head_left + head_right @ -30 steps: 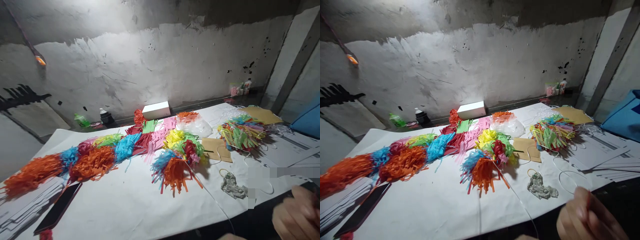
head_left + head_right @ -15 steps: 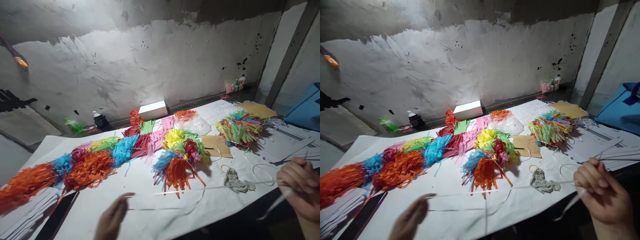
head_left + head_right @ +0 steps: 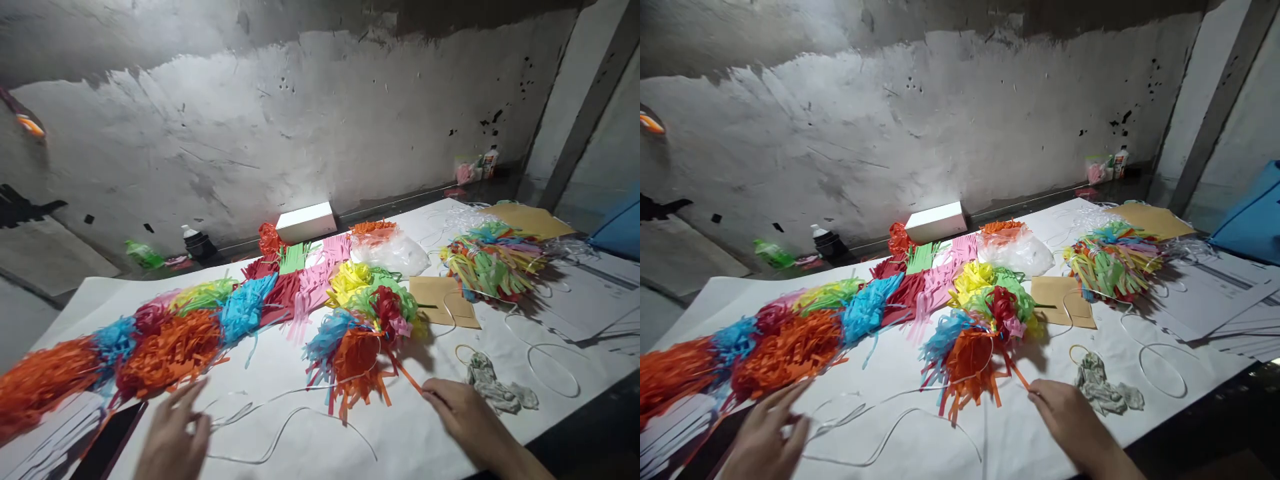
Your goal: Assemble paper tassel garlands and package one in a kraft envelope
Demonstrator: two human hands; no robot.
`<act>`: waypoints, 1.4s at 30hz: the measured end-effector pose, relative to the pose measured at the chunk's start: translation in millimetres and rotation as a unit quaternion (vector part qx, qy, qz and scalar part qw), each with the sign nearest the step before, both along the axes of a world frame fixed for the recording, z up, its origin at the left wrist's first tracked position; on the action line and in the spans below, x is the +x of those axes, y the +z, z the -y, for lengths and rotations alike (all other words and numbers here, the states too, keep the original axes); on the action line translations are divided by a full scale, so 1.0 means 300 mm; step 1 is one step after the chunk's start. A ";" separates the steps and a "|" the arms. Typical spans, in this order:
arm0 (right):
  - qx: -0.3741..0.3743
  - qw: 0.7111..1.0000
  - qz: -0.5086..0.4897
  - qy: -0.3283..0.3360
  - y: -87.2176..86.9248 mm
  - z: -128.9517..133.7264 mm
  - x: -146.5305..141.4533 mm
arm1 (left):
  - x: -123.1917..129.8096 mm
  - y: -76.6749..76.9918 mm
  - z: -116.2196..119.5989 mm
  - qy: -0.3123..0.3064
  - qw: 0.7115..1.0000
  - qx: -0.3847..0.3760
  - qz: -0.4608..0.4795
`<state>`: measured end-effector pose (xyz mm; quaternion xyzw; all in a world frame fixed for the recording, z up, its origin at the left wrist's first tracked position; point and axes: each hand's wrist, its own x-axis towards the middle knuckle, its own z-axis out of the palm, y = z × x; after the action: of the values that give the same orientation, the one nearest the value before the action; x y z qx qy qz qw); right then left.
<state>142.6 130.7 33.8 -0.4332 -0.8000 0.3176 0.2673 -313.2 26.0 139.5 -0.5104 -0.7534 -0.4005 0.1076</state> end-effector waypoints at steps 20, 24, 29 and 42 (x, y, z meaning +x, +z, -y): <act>0.038 0.981 0.188 -0.004 0.036 -0.301 -0.098 | 0.517 -0.027 -0.363 -0.280 0.759 -0.045 0.586; 0.046 0.988 0.138 0.056 0.067 -0.310 -0.117 | 0.390 0.013 -0.287 -0.232 0.781 -0.047 0.578; 0.036 0.993 0.094 0.060 0.089 -0.321 -0.091 | 0.310 0.010 -0.198 -0.191 0.812 -0.037 0.551; 0.055 0.980 0.131 0.140 0.117 -0.330 -0.217 | 0.228 -0.041 -0.056 -0.161 0.824 -0.044 0.542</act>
<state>77.5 229.7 68.9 -0.3398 -0.8970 0.2479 0.1360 -244.9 42.8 127.1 -0.3288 -0.6143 -0.5910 -0.4064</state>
